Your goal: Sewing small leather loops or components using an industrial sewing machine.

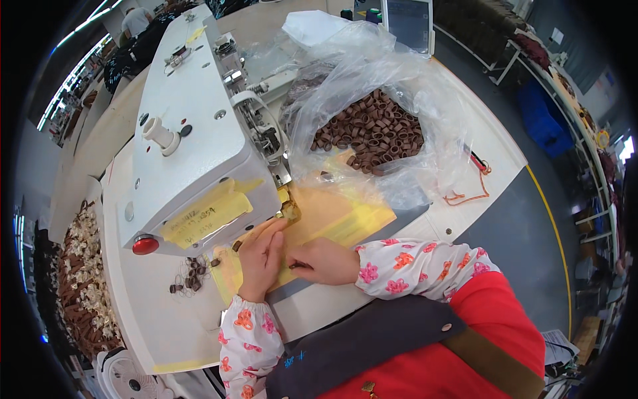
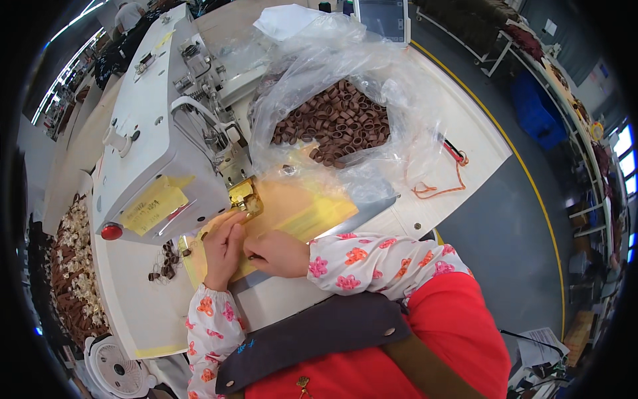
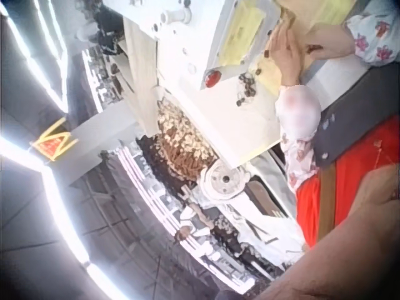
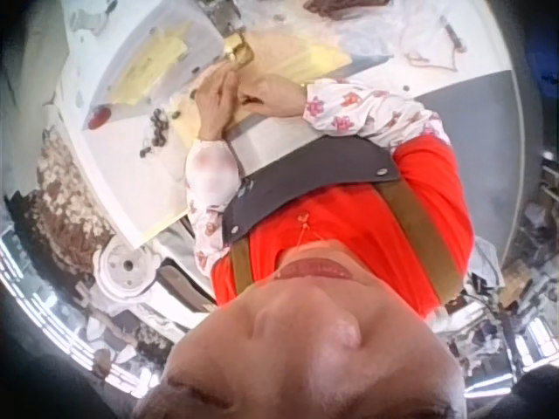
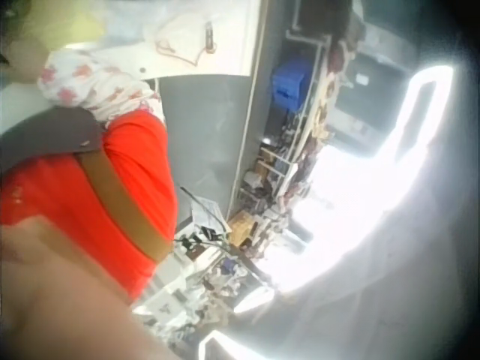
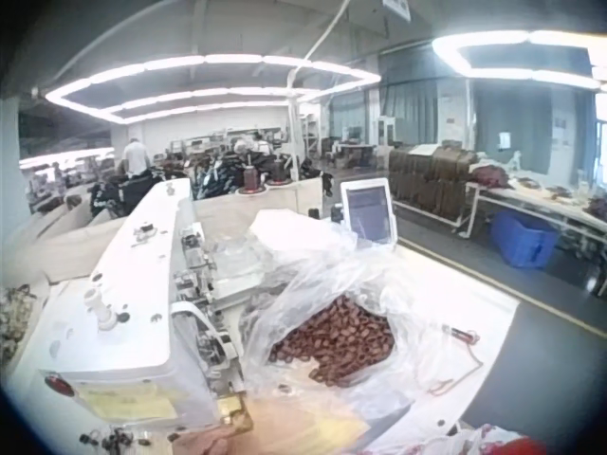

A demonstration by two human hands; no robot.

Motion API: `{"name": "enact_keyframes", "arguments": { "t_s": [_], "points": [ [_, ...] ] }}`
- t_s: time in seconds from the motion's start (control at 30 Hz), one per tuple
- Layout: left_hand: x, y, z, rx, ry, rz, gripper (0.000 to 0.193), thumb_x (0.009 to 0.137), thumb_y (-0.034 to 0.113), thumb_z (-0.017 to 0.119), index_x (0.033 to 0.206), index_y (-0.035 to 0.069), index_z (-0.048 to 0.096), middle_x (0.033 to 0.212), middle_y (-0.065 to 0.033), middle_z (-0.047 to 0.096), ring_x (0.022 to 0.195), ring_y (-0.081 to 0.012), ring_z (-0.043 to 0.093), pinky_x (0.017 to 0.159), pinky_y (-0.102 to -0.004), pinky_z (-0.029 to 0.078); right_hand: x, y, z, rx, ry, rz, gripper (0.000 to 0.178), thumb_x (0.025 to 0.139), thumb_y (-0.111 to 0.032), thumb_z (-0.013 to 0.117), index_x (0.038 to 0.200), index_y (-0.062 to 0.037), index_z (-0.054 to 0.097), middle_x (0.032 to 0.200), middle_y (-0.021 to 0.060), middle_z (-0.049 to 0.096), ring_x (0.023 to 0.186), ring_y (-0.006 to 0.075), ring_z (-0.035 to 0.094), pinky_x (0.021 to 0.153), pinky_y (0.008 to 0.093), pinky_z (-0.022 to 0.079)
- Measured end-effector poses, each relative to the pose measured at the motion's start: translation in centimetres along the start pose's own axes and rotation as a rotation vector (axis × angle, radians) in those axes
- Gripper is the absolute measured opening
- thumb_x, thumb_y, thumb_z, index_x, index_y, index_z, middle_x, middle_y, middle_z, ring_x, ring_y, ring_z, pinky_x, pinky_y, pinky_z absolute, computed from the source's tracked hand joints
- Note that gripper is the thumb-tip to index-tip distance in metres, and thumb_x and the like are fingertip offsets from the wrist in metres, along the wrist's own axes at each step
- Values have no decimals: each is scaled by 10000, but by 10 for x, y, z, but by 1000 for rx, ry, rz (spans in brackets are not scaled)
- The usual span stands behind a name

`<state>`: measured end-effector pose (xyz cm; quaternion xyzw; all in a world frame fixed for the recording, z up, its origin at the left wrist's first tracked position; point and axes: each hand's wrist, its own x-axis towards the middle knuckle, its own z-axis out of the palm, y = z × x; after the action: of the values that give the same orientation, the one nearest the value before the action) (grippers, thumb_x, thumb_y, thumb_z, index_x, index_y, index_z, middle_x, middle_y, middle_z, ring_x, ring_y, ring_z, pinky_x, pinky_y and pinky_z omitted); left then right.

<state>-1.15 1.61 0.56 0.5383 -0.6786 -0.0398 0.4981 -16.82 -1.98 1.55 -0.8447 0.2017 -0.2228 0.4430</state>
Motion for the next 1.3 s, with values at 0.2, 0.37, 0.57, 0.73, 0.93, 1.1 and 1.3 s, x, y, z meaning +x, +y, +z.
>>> {"name": "enact_keyframes", "arguments": {
  "t_s": [0.2,0.37,0.57,0.73,0.93,1.1,1.3],
  "points": [
    [-3,-8,-9,19,-216,-355,139,800,155,568,825,42,645,590,-97,561,505,-218,529,502,-304,403,24,20,-27,38,8,-44,198,772,-99,621,921,-6,529,695,109,600,588,201,600,532,300,466],
    [1,-5,-14,4,-286,-474,190,760,179,614,914,76,655,538,-69,514,453,-178,464,478,-290,380,49,34,-34,253,-70,286,196,780,-114,632,773,4,476,586,62,557,483,109,556,435,242,424],
    [-2,-9,-10,17,-231,-467,175,757,117,637,909,32,649,487,-13,435,444,-77,380,455,-236,323,54,25,-30,185,-61,317,190,766,-117,642,774,2,494,605,78,564,481,148,558,437,273,424],
    [2,-13,-2,109,-189,-521,243,765,248,648,742,6,641,498,-53,512,434,-114,439,444,-269,356,47,50,-16,-115,263,-108,122,739,-82,624,777,2,544,673,140,580,608,296,573,544,356,449],
    [2,-24,5,177,-74,-363,294,752,288,667,671,12,607,473,-29,483,421,-119,409,433,-280,339,49,51,-16,-206,340,-93,72,735,-52,597,757,3,555,706,156,575,649,336,556,574,386,445],
    [-4,-34,8,208,-45,-277,235,755,245,675,715,22,613,484,11,461,445,-83,370,433,-260,311,52,43,-20,-210,351,-114,56,728,-39,588,738,6,557,692,155,568,648,333,556,575,384,444],
    [-3,-33,7,201,-74,-329,208,771,227,660,743,25,619,486,15,449,451,-76,357,432,-259,302,52,40,-20,-254,362,-103,46,723,-30,582,736,7,556,690,157,561,659,333,553,583,387,447]
  ]
}}
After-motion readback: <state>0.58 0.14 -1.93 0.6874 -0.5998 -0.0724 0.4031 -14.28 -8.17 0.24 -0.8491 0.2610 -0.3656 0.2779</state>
